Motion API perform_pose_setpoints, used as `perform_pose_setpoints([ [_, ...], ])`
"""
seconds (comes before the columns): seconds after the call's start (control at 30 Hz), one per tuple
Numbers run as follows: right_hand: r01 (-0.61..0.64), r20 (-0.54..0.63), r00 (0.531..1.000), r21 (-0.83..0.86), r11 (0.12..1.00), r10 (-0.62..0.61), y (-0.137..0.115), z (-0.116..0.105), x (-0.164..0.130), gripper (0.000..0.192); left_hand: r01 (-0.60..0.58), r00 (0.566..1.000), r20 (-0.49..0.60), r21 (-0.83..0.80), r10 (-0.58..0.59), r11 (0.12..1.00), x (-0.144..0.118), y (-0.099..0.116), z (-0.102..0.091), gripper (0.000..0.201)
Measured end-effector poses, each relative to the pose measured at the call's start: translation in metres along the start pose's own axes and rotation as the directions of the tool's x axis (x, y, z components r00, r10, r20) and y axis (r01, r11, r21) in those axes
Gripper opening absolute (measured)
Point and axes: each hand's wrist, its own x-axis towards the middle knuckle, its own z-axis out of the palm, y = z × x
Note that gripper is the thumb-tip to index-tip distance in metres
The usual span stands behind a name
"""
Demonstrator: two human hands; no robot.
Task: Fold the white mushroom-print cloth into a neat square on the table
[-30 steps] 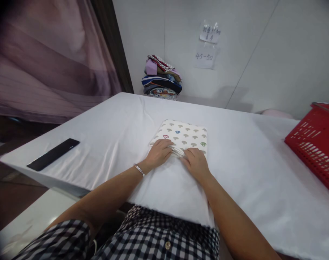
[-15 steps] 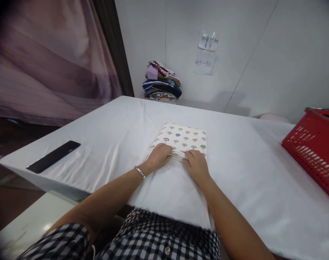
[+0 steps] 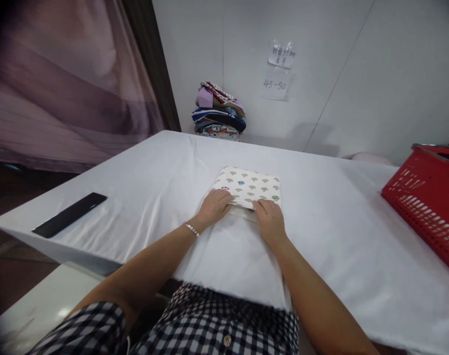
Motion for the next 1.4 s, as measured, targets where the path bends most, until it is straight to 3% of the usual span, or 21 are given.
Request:
perform_pose_setpoints([
  [0.23, 0.058, 0.087, 0.994, 0.019, 0.998, -0.060, -0.001, 0.001, -0.005, 0.028, -0.001, 0.995, 0.095, -0.024, 0.003, 1.000, -0.002, 0.004, 0.002, 0.020],
  [0.63, 0.041, 0.070, 0.996, 0.110, 0.993, -0.049, 0.005, 0.001, -0.010, 0.032, 0.109, 0.992, -0.047, -0.185, -0.119, 0.977, -0.020, -0.021, -0.011, 0.012],
  [0.83, 0.063, 0.032, 0.997, 0.139, 0.988, -0.068, 0.005, -0.001, -0.009, 0.029, 0.183, 0.982, -0.010, -0.175, -0.188, 0.967, -0.029, -0.033, -0.017, 0.016],
  [0.97, 0.059, 0.067, 0.995, 0.146, 0.988, -0.070, 0.006, -0.001, -0.010, 0.027, 0.229, 0.973, 0.044, -0.207, -0.225, 0.951, -0.029, -0.032, -0.021, 0.017],
  [1.23, 0.052, 0.106, 0.992, 0.190, 0.980, -0.073, 0.009, -0.002, -0.011, 0.031, 0.392, 0.919, 0.151, -0.257, -0.364, 0.883, -0.033, -0.029, -0.033, 0.022],
  [1.4, 0.037, 0.128, 0.990, 0.188, 0.981, -0.062, 0.009, -0.001, -0.011, 0.031, 0.461, 0.887, 0.152, -0.318, -0.436, 0.828, -0.033, -0.029, -0.031, 0.025],
])
